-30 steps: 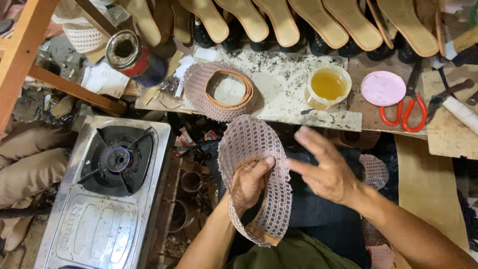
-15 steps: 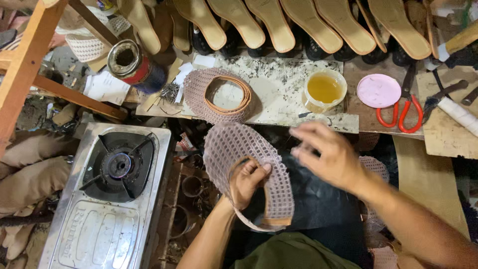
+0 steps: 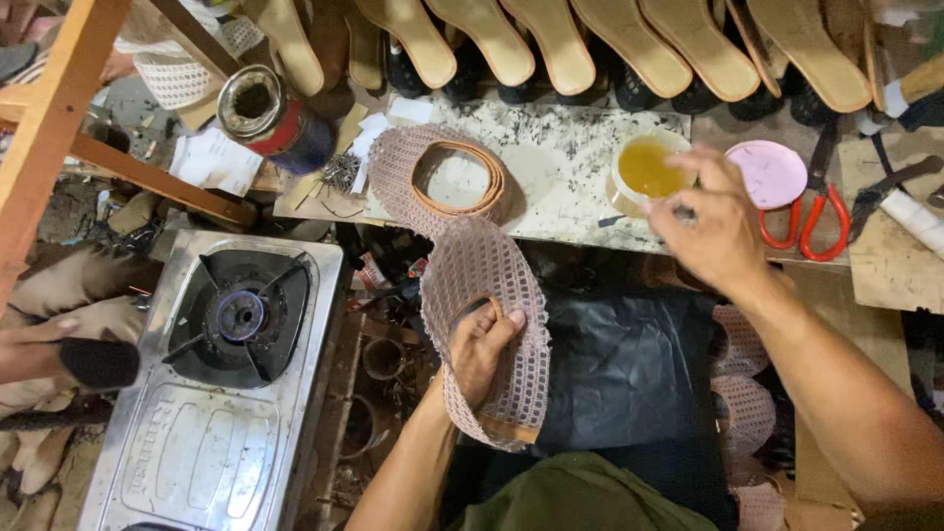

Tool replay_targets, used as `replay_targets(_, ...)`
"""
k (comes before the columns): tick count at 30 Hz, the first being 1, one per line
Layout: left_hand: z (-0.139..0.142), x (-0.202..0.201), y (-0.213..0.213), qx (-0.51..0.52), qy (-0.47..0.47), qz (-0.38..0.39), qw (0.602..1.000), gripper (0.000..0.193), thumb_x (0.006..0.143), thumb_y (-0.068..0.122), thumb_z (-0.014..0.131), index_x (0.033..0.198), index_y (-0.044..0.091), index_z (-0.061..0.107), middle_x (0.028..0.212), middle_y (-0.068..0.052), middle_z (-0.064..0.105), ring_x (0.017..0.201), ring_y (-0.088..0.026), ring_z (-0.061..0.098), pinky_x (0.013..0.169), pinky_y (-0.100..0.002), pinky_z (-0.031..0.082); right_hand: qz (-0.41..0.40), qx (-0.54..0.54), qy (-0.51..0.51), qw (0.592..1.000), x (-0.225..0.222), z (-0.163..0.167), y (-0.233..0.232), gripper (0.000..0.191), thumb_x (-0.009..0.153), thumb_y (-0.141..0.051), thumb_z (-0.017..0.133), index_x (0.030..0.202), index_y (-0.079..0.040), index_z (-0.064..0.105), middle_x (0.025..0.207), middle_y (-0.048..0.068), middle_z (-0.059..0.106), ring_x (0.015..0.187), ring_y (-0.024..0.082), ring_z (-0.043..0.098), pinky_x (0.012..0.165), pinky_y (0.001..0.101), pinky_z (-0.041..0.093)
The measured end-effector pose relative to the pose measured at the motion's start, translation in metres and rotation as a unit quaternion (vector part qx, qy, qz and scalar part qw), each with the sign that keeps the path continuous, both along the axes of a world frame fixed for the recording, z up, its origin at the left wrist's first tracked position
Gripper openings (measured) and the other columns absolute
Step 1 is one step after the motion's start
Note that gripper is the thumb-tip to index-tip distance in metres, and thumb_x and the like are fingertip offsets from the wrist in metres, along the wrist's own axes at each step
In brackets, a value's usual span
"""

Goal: The person holds a mesh sandal upper with a leather strap, dips a finger into a cup of glue, and spreads glue along the strap edge, pressing the strap against the upper. They repeat the glue-and-press cycle on the same upper and set finished uppers aside on the workbench.

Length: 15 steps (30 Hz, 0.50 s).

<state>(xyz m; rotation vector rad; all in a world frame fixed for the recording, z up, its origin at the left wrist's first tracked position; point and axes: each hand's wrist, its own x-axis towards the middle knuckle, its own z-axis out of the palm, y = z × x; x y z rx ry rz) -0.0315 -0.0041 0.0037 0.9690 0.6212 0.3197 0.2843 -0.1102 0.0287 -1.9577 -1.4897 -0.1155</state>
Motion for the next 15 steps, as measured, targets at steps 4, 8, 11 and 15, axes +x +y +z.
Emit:
replay_targets(4, 0.004, 0.011, 0.0, -0.028, -0.025, -0.001, 0.999, 0.022, 0.102, 0.016, 0.057, 0.111, -0.001, 0.068, 0.095, -0.004, 0.071, 0.083, -0.011, 0.064, 0.078, -0.027, 0.052, 0.1, 0.032, 0.061, 0.993, -0.062, 0.006, -0.028, 0.018, 0.081, -0.016, 0.078, 0.096, -0.007, 0.076, 0.146, 0.013, 0.059, 0.147, 0.036, 0.048, 0.125, 0.0492, 0.036)
replay_targets(8, 0.008, 0.017, -0.001, -0.095, -0.095, -0.017, 0.991, 0.023, 0.103, 0.015, 0.056, 0.115, -0.001, 0.066, 0.105, -0.006, 0.073, 0.092, -0.013, 0.067, 0.086, -0.028, 0.053, 0.255, 0.07, 0.022, 0.964, -0.111, 0.001, -0.04, 0.049, 0.078, -0.018, 0.079, 0.125, -0.009, 0.069, 0.153, 0.024, 0.041, 0.145, 0.044, 0.038, 0.12, 0.0534, 0.035)
replay_targets(11, 0.01, 0.02, -0.006, -0.09, -0.119, -0.042, 0.988, 0.022, 0.106, 0.014, 0.056, 0.116, -0.003, 0.065, 0.108, -0.007, 0.072, 0.096, -0.013, 0.066, 0.088, -0.029, 0.053, 0.244, 0.052, -0.042, 0.967, -0.113, -0.005, -0.036, 0.054, 0.075, -0.013, 0.08, 0.127, -0.015, 0.068, 0.156, 0.02, 0.037, 0.148, 0.043, 0.034, 0.12, 0.054, 0.034)
replay_targets(15, 0.008, 0.022, -0.011, -0.128, -0.133, -0.042, 0.982, 0.021, 0.104, 0.011, 0.056, 0.118, -0.002, 0.065, 0.109, -0.006, 0.072, 0.096, -0.012, 0.066, 0.089, -0.028, 0.052, 0.212, 0.065, 0.01, 0.975, -0.104, -0.006, -0.033, 0.052, 0.078, -0.002, 0.077, 0.128, -0.013, 0.069, 0.161, 0.02, 0.034, 0.151, 0.044, 0.034, 0.122, 0.0539, 0.035)
